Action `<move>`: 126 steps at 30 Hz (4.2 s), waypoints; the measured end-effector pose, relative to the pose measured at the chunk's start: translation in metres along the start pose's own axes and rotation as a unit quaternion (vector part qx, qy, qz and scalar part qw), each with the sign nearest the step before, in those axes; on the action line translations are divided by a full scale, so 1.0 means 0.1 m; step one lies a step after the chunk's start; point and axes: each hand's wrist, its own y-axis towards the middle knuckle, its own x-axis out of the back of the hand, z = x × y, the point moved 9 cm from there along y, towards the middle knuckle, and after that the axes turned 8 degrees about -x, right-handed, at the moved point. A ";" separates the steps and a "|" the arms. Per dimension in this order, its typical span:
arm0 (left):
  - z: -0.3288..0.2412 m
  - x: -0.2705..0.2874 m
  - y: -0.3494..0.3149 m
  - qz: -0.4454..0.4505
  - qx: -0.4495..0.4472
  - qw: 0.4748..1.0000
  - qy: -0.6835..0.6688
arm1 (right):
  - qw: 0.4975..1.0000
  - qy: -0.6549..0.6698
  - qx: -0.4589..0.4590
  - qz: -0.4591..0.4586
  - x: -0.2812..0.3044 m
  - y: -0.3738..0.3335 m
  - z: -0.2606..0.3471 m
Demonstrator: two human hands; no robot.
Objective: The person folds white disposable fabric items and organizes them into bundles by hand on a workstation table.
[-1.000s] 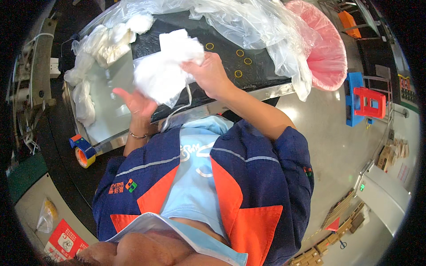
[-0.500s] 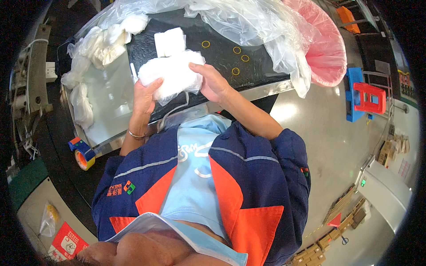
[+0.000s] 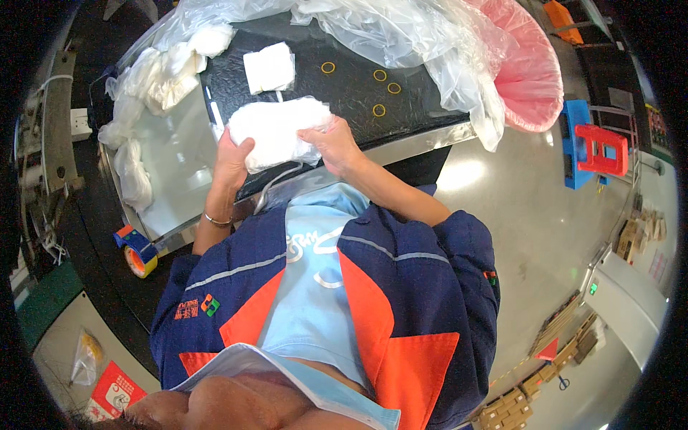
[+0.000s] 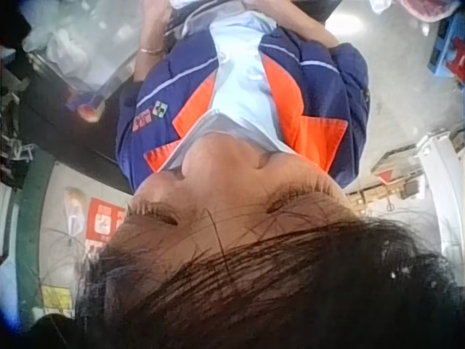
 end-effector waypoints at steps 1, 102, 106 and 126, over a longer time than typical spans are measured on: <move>-0.08 -0.03 0.00 0.022 -0.045 0.997 0.065 | 1.000 0.000 0.001 0.000 0.00 0.00 0.00; 0.09 -0.60 0.04 0.271 -0.291 0.675 0.621 | 0.695 -0.667 0.170 -0.207 0.25 0.00 0.66; 0.08 -0.59 0.03 0.273 -0.285 0.665 0.634 | 0.752 -0.634 0.128 -0.128 0.15 0.05 0.58; -0.07 -0.69 -0.11 0.261 -0.270 0.606 0.701 | 0.908 -0.395 0.067 -0.125 0.12 0.16 0.02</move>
